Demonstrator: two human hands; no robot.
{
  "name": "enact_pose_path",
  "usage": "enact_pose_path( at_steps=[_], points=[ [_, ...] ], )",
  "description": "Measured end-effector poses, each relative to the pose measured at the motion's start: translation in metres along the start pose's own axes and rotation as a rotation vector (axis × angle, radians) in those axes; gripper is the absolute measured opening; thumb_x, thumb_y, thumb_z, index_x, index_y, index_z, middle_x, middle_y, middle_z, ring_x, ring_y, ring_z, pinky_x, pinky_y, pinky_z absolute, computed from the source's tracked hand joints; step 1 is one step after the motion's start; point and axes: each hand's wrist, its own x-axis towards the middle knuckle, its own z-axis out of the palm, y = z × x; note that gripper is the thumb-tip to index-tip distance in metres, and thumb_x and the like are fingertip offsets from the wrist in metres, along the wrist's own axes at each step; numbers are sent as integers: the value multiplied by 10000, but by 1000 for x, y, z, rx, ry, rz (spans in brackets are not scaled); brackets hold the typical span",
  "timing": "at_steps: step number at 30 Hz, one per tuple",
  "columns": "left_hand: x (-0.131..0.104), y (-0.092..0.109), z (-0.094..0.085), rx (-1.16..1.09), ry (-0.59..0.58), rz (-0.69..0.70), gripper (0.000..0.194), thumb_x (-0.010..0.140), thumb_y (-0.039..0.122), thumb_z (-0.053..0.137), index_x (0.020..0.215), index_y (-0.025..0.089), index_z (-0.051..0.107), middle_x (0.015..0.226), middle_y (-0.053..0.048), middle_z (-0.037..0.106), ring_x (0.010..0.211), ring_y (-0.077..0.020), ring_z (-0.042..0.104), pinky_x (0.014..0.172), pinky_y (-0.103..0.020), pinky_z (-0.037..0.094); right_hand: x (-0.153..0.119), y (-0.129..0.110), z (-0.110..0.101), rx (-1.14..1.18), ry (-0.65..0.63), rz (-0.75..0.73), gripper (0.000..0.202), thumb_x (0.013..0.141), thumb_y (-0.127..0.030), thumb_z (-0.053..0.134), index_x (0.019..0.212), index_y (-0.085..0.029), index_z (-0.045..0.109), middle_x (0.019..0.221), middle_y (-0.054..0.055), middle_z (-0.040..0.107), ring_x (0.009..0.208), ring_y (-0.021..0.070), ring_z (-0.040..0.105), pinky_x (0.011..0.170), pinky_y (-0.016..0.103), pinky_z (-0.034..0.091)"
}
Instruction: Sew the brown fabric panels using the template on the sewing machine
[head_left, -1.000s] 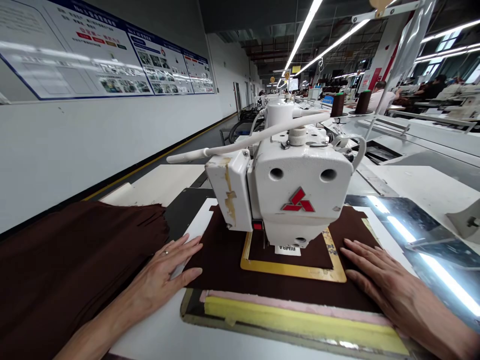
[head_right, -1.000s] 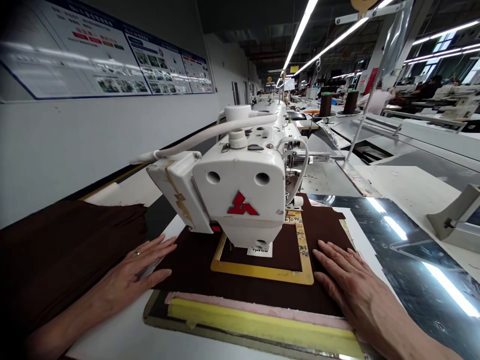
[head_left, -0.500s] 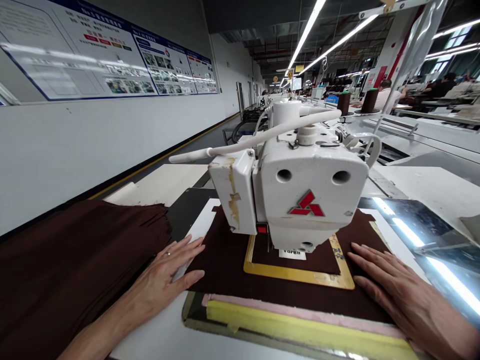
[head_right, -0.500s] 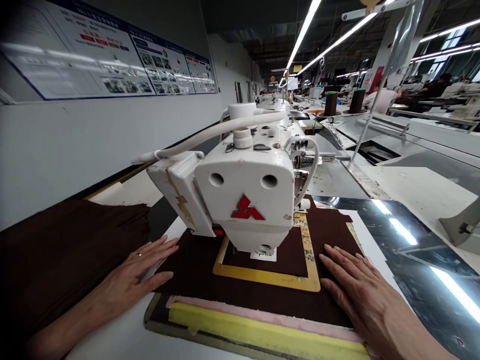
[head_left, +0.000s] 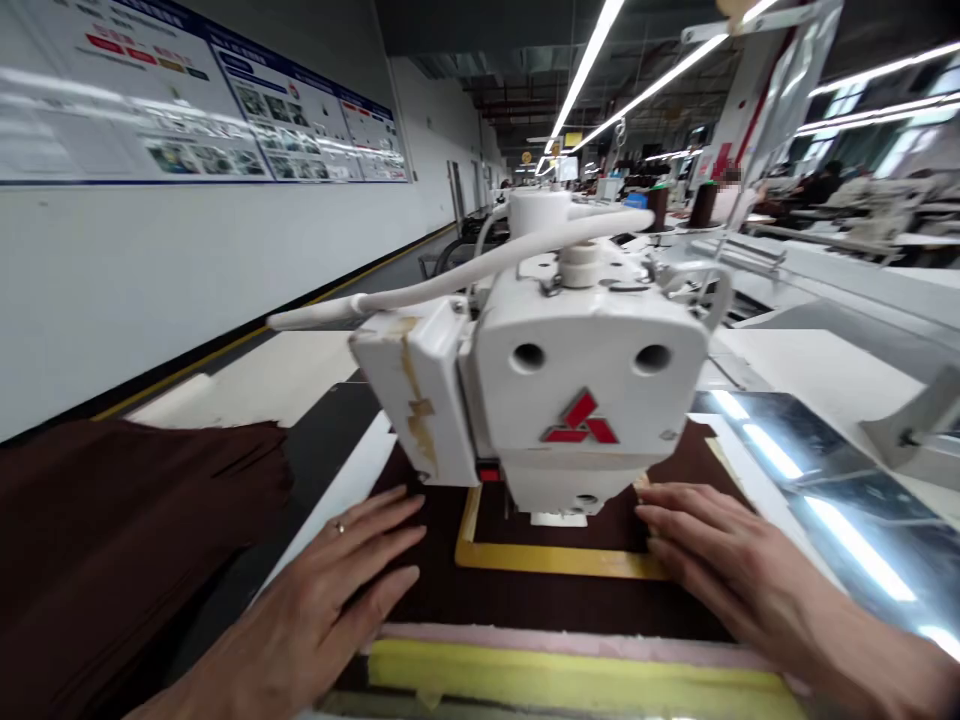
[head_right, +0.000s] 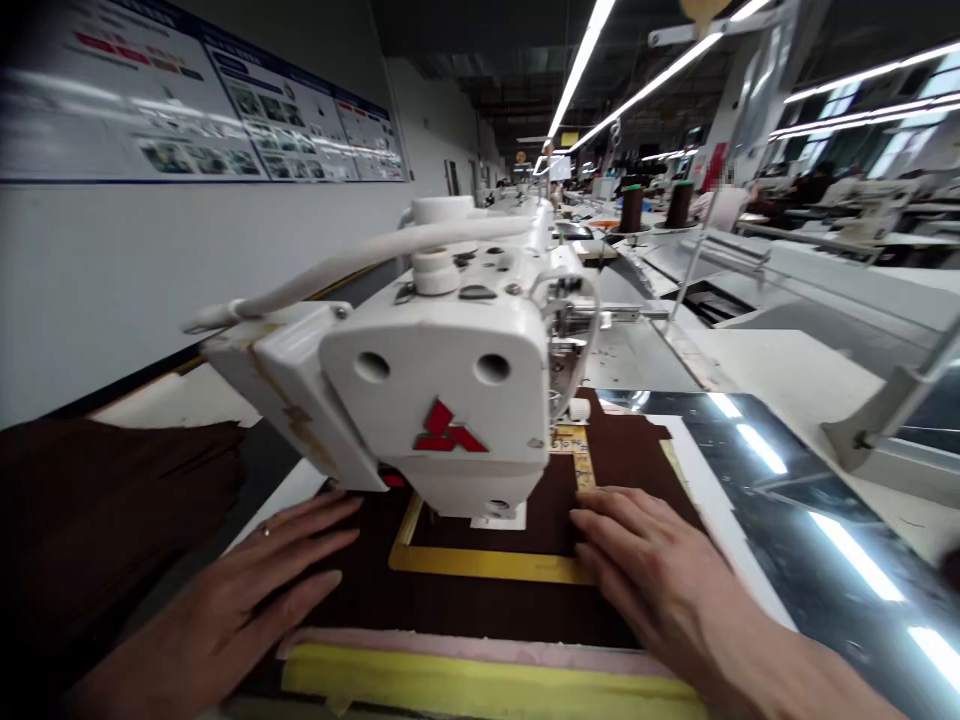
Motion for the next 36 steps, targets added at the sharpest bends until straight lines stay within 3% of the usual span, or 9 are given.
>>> enact_pose_path(
  at_steps=[5,9,13,17,19,22,28,31,36],
  points=[
    [39,35,22,0,-57,172,477,975,455,646,1444,375,600,1502,19,578,1345,-284,594,1085,-367,562,24,-7,3,46,-119,6,328,1081,-294,449,1312,-198,662,1392,104,614,1251,274,572,1111,483,468],
    [56,47,30,34,-147,198,535,979,529,622,1488,384,542,1469,-3,607,1351,-327,583,1053,-465,583,26,-6,1,37,-147,-14,281,1061,-263,489,1233,-203,704,1296,98,653,1203,281,584,1073,487,471],
    [58,53,37,38,-268,199,629,990,564,590,1566,395,403,1558,0,501,1417,-383,497,1048,-571,562,25,-7,-2,25,-150,-39,345,1076,-303,487,1366,-188,634,1431,121,588,1255,289,561,1096,489,446],
    [56,60,43,20,-273,169,663,974,590,602,1570,379,404,1567,-15,492,1427,-417,473,1056,-618,539,20,-7,5,0,-212,-89,437,1079,-464,496,1431,-223,587,1520,86,534,1372,338,475,1166,557,350],
    [55,65,43,4,-231,143,644,972,582,612,1556,369,439,1550,-26,519,1426,-402,480,1096,-607,509,18,-8,9,-28,-201,-93,421,1084,-481,478,1400,-231,604,1482,79,571,1365,345,474,1168,585,316],
    [54,69,40,-6,-195,154,641,968,564,629,1549,357,457,1529,-40,546,1419,-386,494,1140,-599,468,20,-14,6,-32,-191,-93,325,1073,-462,517,1208,-219,685,1312,91,648,1191,297,569,1063,511,414],
    [60,41,33,2,-162,124,422,1020,474,561,1409,330,634,1425,-26,649,1324,-305,607,1101,-457,536,48,-10,-8,3,-209,-197,274,1078,-350,514,916,-199,675,890,28,631,793,189,579,752,339,483],
    [70,12,27,6,-136,-3,350,1047,459,479,1179,299,760,1210,-13,768,1113,-259,732,966,-343,607,69,7,-2,24,-123,-201,246,1075,-283,502,936,-176,674,896,40,650,800,184,599,771,322,497],
    [89,-17,22,201,-153,-69,436,1020,495,415,1068,274,788,1034,-46,811,985,-324,766,807,-375,635,84,26,22,48,-41,-286,225,1060,-325,542,1090,-165,698,1086,87,688,1001,236,621,937,381,495]
  ],
)
